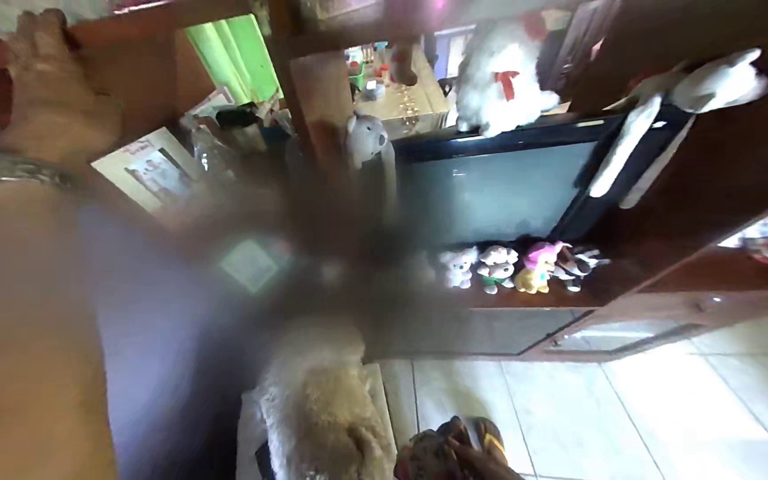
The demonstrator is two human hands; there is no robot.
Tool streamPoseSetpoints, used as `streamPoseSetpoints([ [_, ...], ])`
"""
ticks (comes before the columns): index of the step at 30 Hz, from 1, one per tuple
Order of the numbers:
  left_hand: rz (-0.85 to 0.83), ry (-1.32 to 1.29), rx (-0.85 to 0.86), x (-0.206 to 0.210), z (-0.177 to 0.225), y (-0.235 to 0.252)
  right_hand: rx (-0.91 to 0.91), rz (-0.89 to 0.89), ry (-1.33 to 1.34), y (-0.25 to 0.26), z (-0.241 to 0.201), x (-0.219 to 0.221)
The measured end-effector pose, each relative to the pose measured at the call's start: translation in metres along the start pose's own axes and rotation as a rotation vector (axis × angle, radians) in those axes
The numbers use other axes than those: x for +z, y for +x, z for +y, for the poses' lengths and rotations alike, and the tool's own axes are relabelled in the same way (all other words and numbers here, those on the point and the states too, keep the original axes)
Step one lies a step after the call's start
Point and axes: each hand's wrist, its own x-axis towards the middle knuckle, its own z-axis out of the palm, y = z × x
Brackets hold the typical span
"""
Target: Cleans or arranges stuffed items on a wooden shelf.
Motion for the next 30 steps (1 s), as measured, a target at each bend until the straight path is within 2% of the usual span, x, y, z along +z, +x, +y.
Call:
streamPoseSetpoints([
  [2, 0.053, -0.082, -0.031, -0.001, 0.010, -0.017, -0.003, 0.018, 0.011, 0.007, -0.010, -0.019],
  [5, 0.306, -0.323, -0.026, 0.016, 0.046, -0.090, -0.017, 0.048, -0.017, 0.006, -0.039, -0.052],
  [7, 0.420, -0.537, -0.017, 0.045, 0.094, -0.143, -0.024, 0.060, -0.016, 0.003, -0.063, -0.078],
  [8, 0.424, -0.615, 0.009, 0.062, 0.126, -0.161, -0.025, 0.077, -0.019, 0.003, -0.075, -0.093],
  [11, 0.304, -0.686, 0.113, 0.117, 0.225, -0.194, -0.050, 0.104, -0.006, 0.004, -0.106, -0.131],
  [14, 0.138, -0.735, 0.201, 0.162, 0.298, -0.187, -0.104, 0.115, 0.010, -0.006, -0.138, -0.156],
  [16, -0.031, -0.750, 0.155, 0.174, 0.332, -0.172, -0.183, 0.118, 0.010, -0.015, -0.152, -0.174],
  [19, -0.150, -0.884, 0.111, 0.199, 0.368, -0.117, -0.285, 0.190, 0.058, -0.021, -0.160, -0.202],
  [21, -0.115, -0.974, 0.059, 0.229, 0.384, -0.076, -0.294, 0.244, 0.149, -0.023, -0.159, -0.220],
  [24, -0.073, -0.955, -0.017, 0.270, 0.398, -0.032, -0.317, 0.243, 0.282, -0.029, -0.155, -0.237],
  [27, -0.100, -0.987, -0.102, 0.288, 0.412, -0.017, -0.421, 0.210, 0.316, -0.033, -0.149, -0.252],
  [30, -0.096, -1.044, -0.131, 0.299, 0.421, -0.020, -0.597, 0.365, 0.213, -0.043, -0.186, -0.245],
])
